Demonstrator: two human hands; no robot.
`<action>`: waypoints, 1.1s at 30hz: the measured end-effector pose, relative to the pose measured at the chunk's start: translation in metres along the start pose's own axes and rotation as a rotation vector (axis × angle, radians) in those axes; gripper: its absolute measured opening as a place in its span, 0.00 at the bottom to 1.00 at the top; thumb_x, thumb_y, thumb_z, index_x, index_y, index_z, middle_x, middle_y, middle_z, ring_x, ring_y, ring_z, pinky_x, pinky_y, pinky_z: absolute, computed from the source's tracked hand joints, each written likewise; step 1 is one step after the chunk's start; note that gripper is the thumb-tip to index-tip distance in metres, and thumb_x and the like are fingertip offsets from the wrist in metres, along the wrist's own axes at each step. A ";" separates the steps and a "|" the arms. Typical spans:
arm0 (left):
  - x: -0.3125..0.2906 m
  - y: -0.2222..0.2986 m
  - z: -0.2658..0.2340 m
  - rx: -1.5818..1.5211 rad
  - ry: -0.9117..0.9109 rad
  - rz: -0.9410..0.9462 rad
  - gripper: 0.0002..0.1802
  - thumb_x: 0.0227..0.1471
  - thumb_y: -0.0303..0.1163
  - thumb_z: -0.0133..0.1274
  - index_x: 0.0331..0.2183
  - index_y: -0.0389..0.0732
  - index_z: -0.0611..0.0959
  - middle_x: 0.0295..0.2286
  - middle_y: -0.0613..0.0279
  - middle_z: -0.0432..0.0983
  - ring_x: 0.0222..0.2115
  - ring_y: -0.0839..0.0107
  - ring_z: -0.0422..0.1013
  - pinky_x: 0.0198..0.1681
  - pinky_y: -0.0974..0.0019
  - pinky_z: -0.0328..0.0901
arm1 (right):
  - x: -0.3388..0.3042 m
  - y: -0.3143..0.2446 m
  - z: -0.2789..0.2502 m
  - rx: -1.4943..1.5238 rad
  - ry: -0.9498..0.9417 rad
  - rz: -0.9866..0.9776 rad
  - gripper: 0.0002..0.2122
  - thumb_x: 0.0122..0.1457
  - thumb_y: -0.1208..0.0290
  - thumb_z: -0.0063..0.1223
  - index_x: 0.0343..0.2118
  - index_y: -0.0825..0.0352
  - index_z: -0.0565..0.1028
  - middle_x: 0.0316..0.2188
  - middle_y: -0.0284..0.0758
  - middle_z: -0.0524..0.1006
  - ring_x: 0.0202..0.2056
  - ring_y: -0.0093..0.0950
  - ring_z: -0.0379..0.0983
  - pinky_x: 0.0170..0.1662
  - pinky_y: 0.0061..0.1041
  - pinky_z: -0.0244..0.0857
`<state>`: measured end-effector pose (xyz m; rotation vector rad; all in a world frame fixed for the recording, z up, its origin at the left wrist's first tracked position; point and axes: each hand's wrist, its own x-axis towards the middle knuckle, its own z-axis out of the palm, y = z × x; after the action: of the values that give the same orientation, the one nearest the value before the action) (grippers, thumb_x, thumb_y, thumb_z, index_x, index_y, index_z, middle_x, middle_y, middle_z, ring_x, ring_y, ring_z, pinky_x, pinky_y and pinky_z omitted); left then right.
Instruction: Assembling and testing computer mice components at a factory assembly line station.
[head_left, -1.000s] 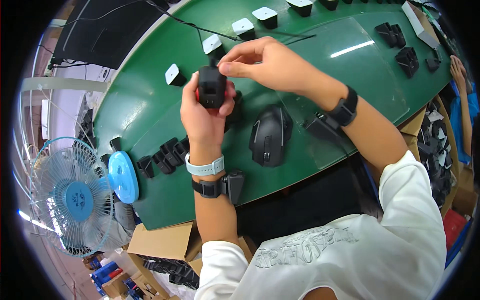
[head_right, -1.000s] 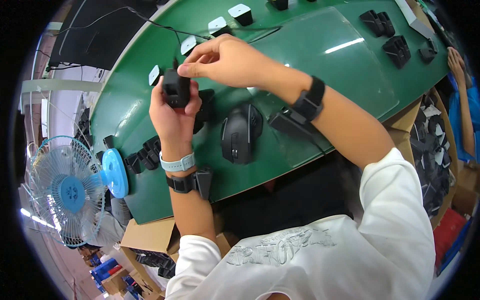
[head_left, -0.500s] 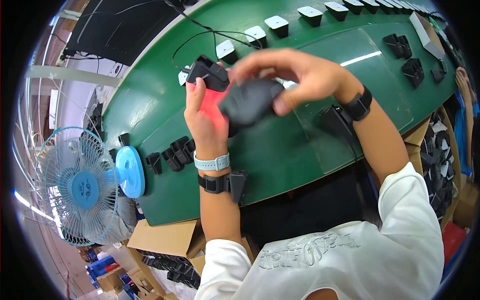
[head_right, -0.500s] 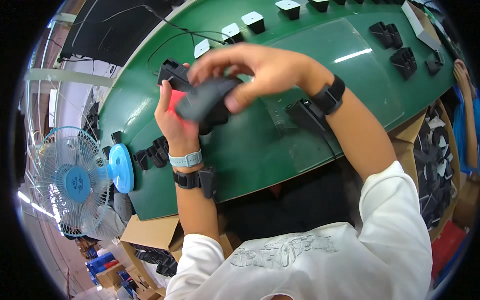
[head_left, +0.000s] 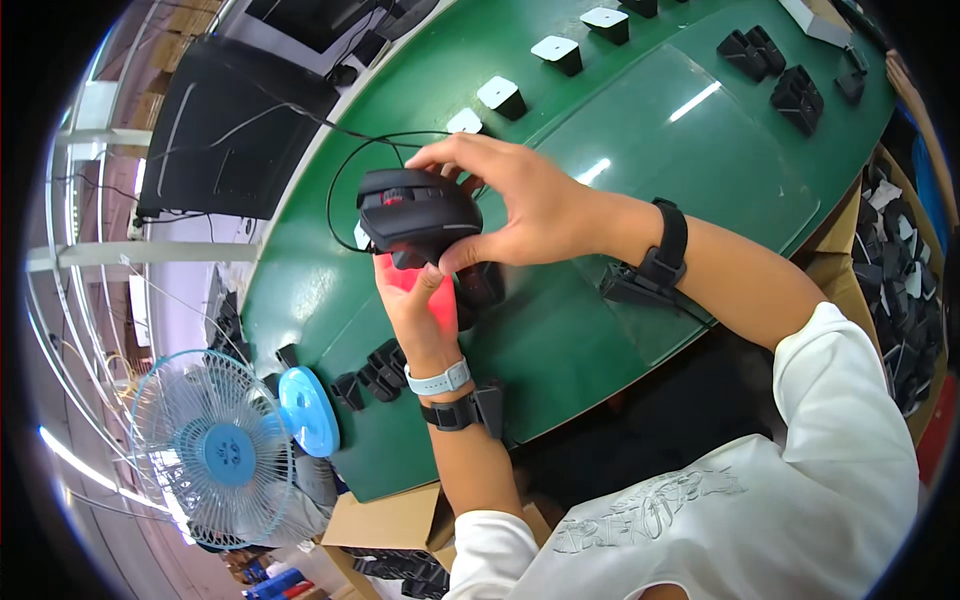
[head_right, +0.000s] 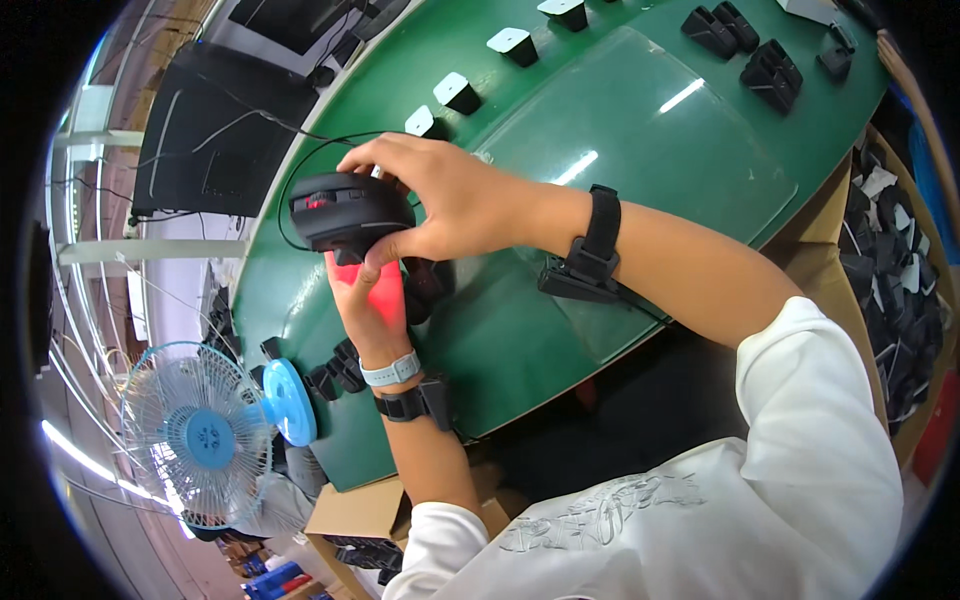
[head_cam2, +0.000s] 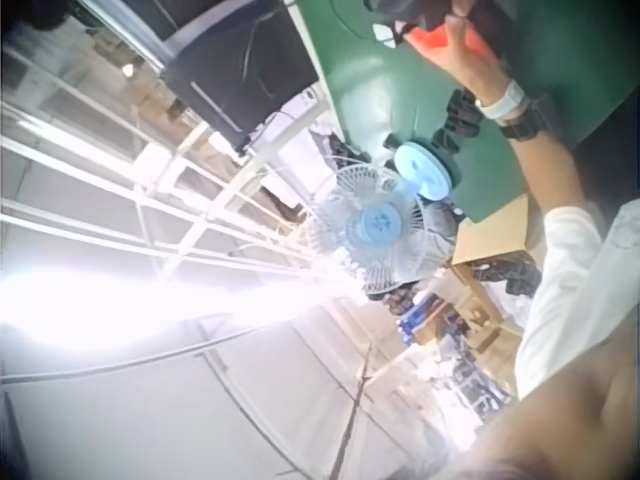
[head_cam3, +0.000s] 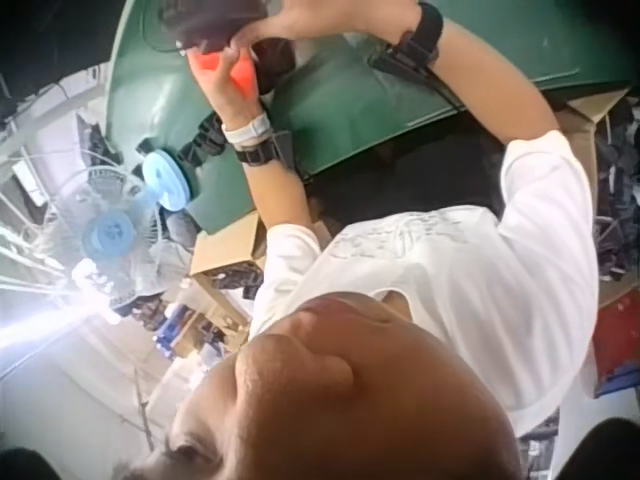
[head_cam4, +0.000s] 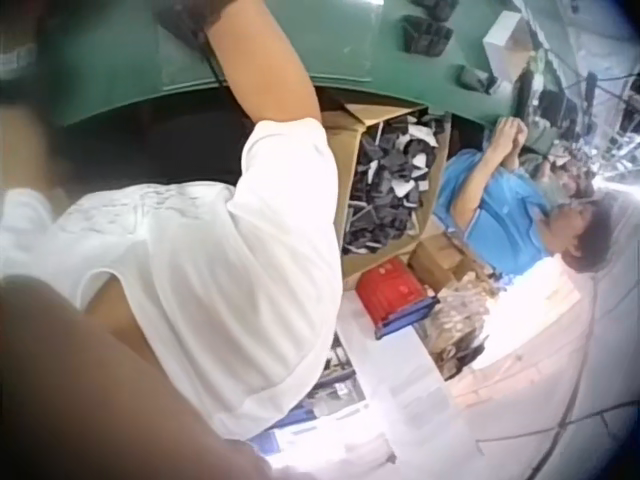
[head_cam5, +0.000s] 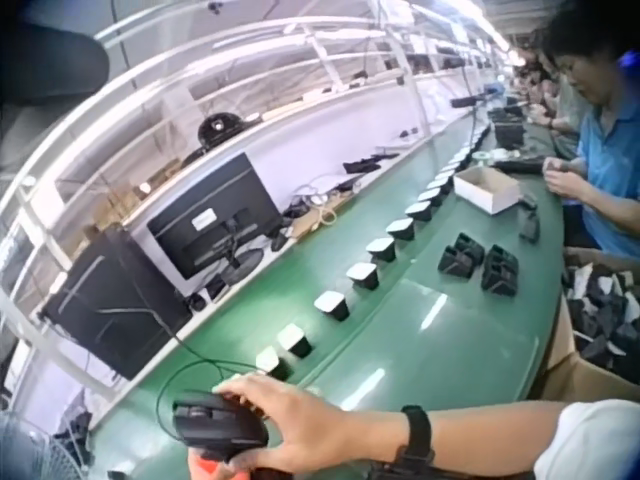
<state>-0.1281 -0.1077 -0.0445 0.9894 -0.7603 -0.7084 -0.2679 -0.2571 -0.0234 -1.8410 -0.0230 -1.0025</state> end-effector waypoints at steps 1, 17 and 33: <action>0.001 -0.002 -0.003 0.006 -0.012 -0.004 0.48 0.46 0.25 0.65 0.64 0.33 0.59 0.56 0.49 0.68 0.56 0.53 0.67 0.62 0.51 0.62 | 0.001 0.005 0.002 -0.012 0.017 -0.052 0.36 0.43 0.64 0.77 0.56 0.65 0.70 0.47 0.36 0.74 0.47 0.33 0.72 0.53 0.32 0.67; 0.002 0.015 0.012 -0.082 0.096 -0.032 0.17 0.38 0.16 0.52 0.33 0.40 0.69 0.28 0.60 0.65 0.28 0.67 0.62 0.30 0.66 0.60 | -0.014 0.014 -0.005 0.138 -1.135 0.195 0.22 0.41 0.73 0.60 0.44 0.63 0.79 0.42 0.35 0.78 0.42 0.38 0.73 0.50 0.36 0.67; -0.006 -0.004 0.039 0.949 0.117 0.239 0.24 0.44 0.27 0.62 0.42 0.33 0.69 0.25 0.48 0.75 0.24 0.51 0.73 0.29 0.56 0.68 | -0.006 0.019 0.027 0.110 0.148 0.347 0.10 0.63 0.69 0.58 0.31 0.72 0.79 0.26 0.31 0.80 0.26 0.17 0.71 0.31 0.20 0.66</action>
<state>-0.1638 -0.1224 -0.0359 1.7329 -1.1159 -0.0372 -0.2471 -0.2430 -0.0461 -1.5985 0.3143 -0.8698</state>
